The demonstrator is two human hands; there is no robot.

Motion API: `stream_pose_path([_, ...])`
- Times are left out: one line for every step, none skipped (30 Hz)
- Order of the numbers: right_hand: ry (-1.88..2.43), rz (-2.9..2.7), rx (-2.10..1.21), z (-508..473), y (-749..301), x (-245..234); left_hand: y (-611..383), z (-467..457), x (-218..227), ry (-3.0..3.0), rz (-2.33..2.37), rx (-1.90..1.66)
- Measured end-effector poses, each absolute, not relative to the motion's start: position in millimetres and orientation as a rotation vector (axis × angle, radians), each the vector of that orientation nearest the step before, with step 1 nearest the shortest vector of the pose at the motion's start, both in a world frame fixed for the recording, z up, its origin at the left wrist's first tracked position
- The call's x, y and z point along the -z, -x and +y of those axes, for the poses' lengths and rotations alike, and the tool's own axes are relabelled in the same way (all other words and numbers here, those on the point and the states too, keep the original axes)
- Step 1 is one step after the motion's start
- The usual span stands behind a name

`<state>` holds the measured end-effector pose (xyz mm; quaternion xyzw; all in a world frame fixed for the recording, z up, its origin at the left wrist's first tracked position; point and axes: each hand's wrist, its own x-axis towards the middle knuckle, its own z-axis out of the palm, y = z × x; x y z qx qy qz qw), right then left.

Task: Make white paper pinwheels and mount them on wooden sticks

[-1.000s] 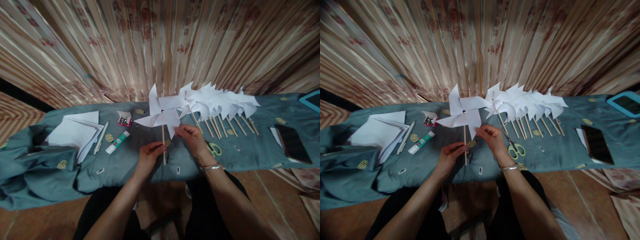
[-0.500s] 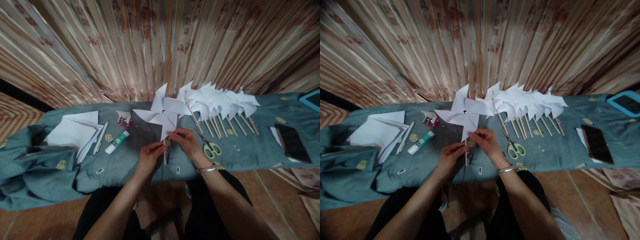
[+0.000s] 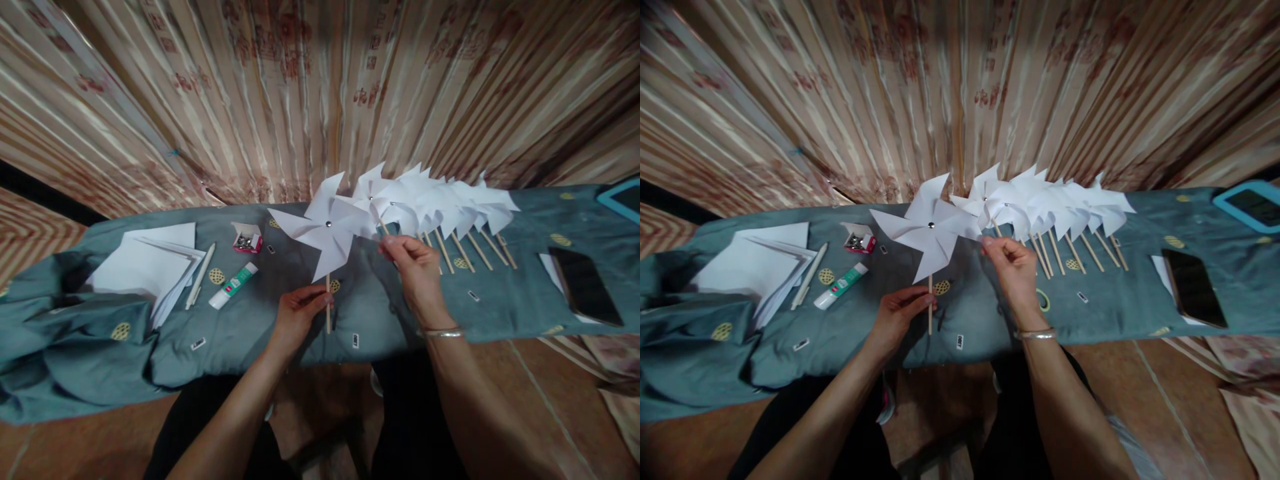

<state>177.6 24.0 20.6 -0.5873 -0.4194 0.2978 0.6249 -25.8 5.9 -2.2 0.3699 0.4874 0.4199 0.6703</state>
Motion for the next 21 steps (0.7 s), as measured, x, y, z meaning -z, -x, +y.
stream_pose_path([1.35,-0.929,-0.621,26,-184,-20,26,6,2,-0.836,1.094,-0.935])
stream_pose_path([1.356,-0.919,-0.591,27,-188,-20,26,5,1,-0.835,1.088,-0.925])
stream_pose_path([1.364,-0.928,-0.586,29,-191,-19,26,5,0,-0.832,1.083,-0.915])
stream_pose_path([1.373,-0.95,-0.601,30,-192,-18,26,5,-1,-0.83,1.079,-0.905])
stream_pose_path([1.378,-0.976,-0.63,31,-191,-18,26,5,-1,-0.833,1.076,-0.894])
stream_pose_path([1.38,-0.998,-0.664,31,-189,-17,26,5,-2,-0.841,1.074,-0.884])
stream_pose_path([1.375,-1.007,-0.7,31,-187,-17,26,5,-2,-0.85,1.072,-0.877])
stream_pose_path([1.368,-1.003,-0.733,31,-185,-17,26,5,-3,-0.855,1.07,-0.877])
stream_pose_path([1.364,-0.99,-0.76,31,-183,-17,26,5,-3,-0.855,1.071,-0.883])
stream_pose_path([1.363,-0.971,-0.778,31,-181,-17,27,5,-3,-0.854,1.073,-0.89])
stream_pose_path([1.362,-0.952,-0.785,31,-180,-18,27,5,-3,-0.852,1.079,-0.898])
stream_pose_path([1.359,-0.937,-0.784,31,-179,-18,27,6,-3,-0.849,1.086,-0.904])
stream_pose_path([1.354,-0.926,-0.779,31,-178,-17,27,6,-2,-0.846,1.095,-0.908])
stream_pose_path([1.348,-0.917,-0.775,31,-177,-17,27,6,-2,-0.844,1.102,-0.91])
stream_pose_path([1.34,-0.907,-0.776,31,-177,-17,27,6,-2,-0.841,1.106,-0.911])
stream_pose_path([1.333,-0.898,-0.781,31,-176,-16,27,7,-1,-0.835,1.107,-0.914])
stream_pose_path([1.328,-0.89,-0.788,31,-175,-16,27,7,-1,-0.83,1.106,-0.918])
stream_pose_path([1.325,-0.885,-0.799,31,-174,-16,27,8,0,-0.825,1.105,-0.923])
stream_pose_path([1.322,-0.882,-0.813,30,-173,-16,27,8,0,-0.819,1.103,-0.928])
stream_pose_path([1.318,-0.88,-0.832,30,-171,-17,27,8,0,-0.812,1.101,-0.934])
stream_pose_path([1.313,-0.879,-0.854,29,-170,-17,27,8,1,-0.807,1.101,-0.942])
